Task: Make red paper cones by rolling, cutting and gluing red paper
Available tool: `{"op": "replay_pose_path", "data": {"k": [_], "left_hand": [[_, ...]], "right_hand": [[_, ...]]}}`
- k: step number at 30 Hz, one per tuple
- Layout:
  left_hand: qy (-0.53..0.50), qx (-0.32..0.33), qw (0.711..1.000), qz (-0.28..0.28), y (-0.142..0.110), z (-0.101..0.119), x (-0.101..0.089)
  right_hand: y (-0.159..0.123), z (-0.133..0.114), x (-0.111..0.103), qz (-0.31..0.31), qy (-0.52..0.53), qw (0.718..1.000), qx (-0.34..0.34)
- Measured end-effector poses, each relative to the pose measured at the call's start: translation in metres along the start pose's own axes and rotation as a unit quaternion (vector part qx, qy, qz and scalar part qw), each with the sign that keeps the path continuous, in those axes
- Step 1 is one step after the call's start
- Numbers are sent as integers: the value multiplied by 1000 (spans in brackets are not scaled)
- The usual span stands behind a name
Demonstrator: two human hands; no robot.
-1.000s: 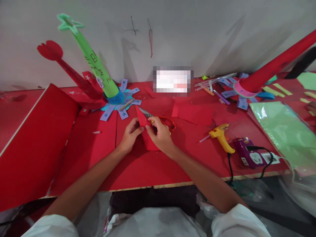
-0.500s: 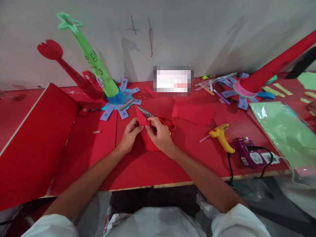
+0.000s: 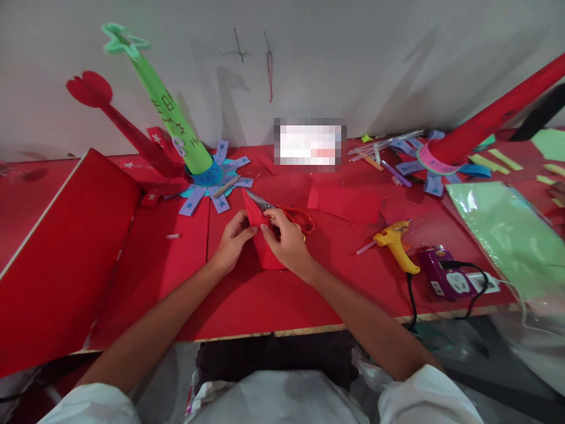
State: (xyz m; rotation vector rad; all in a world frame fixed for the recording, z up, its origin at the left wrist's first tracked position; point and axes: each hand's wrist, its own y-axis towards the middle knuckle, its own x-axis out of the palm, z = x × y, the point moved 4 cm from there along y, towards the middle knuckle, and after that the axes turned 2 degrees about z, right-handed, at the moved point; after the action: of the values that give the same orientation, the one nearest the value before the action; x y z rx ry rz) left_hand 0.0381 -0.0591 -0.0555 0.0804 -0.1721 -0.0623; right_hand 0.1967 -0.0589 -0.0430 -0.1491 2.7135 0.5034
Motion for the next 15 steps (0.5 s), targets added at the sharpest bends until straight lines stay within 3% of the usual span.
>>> {"op": "replay_pose_path", "data": {"k": [8,15], "left_hand": [[-25,-9,1000,12,0,0,-2],[-69,-24,995,73,5,1,-12]], "right_hand": [[-1,5,0,-4,29,999,24],[2,2,8,-77,131,988,12]]}}
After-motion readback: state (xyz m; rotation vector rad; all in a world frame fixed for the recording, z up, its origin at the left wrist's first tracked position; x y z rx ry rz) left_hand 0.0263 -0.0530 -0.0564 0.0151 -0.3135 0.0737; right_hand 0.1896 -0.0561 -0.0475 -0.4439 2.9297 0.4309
